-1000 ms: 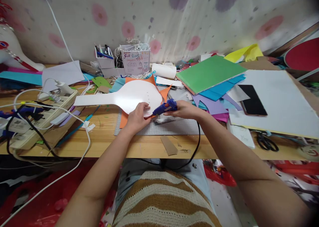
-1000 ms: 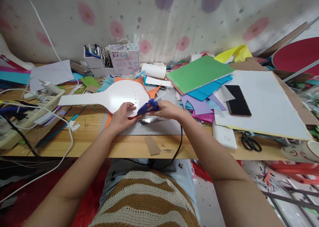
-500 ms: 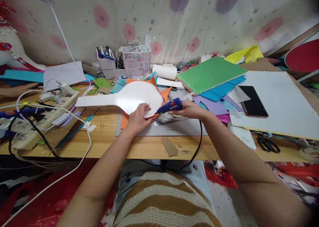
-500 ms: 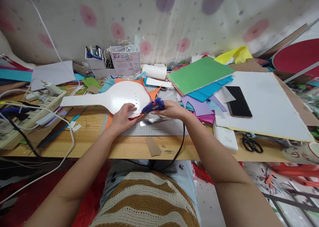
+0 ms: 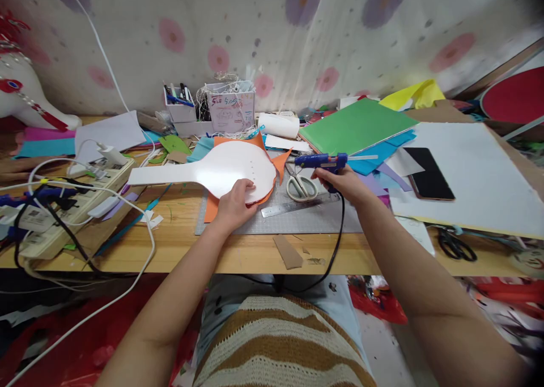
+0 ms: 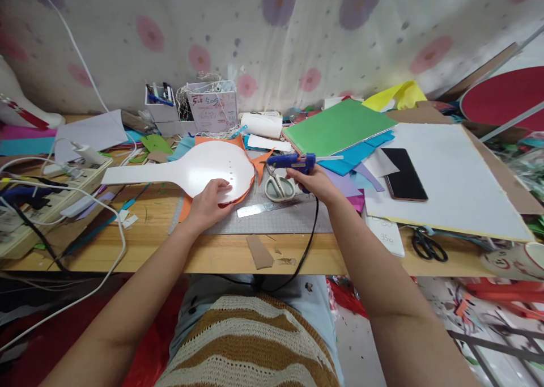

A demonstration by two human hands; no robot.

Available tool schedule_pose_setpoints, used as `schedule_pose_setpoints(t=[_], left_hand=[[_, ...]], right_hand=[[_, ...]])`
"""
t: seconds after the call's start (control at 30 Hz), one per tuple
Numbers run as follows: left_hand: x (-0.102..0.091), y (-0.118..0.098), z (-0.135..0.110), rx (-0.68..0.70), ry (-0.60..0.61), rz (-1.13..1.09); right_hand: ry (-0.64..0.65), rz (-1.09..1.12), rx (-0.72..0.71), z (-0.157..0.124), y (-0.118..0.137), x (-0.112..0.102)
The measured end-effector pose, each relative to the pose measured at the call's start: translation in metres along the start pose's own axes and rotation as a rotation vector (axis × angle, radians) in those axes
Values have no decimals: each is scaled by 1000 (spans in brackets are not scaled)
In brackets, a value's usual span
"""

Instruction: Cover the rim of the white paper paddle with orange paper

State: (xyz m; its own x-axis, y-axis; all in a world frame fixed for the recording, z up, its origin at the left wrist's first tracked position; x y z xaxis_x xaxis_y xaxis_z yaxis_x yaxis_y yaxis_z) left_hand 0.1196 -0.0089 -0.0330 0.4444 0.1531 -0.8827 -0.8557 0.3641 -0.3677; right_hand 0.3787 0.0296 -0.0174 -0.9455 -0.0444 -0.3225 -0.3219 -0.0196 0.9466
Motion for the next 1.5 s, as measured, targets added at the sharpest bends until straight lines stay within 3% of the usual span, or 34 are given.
schedule_pose_setpoints(t=[0.1, 0.17, 0.33, 0.47, 0.53, 0.67, 0.73, 0.83, 0.9, 1.03, 1.13, 1.27, 1.5], left_hand=[[1, 0, 0, -2, -7, 35], [3, -2, -1, 10, -13, 84], [8, -15, -1, 73, -44, 217], [11, -26, 1, 126, -83, 245], [12, -26, 2, 131, -101, 252], [16, -21, 2, 132, -113, 301], [19, -19, 2, 143, -110, 334], [22, -18, 2, 175, -125, 377], [22, -19, 2, 193, -142, 402], [22, -22, 1, 213, -150, 433], [20, -22, 1, 216, -138, 430], [19, -19, 2, 205, -109, 422], [20, -13, 6, 142, -16, 471]], right_hand=[[-290, 10, 15, 13, -20, -21], [-396, -58, 67, 22, -36, -26], [-380, -339, 125, 35, -54, -16], [-350, -396, 145, 27, -53, -13], [-413, -392, 80, 14, -46, -18], [-718, -507, -178, -29, -15, -30], [-597, -562, -324, -35, -1, -10], [-147, -605, -578, -27, 17, 49], [41, -622, -717, -18, 26, 82], [190, -631, -784, 9, 29, 121], [216, -576, -719, 22, 22, 128], [228, -497, -574, 25, 12, 121], [272, -427, -504, 26, 9, 114]])
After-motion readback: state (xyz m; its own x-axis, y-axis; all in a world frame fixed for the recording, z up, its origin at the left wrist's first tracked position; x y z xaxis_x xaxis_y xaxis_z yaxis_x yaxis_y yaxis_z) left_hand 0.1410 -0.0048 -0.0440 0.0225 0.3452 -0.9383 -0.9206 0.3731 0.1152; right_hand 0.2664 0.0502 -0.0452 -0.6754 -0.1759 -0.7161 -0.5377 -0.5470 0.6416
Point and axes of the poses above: each hand's wrist, its own z-axis towards the middle knuckle, its own x-axis out of the palm, y = z × x, the point moved 8 cm from there along z, towards the middle knuckle, and after that the axes turned 12 degrees about z, right-handed, at the moved point
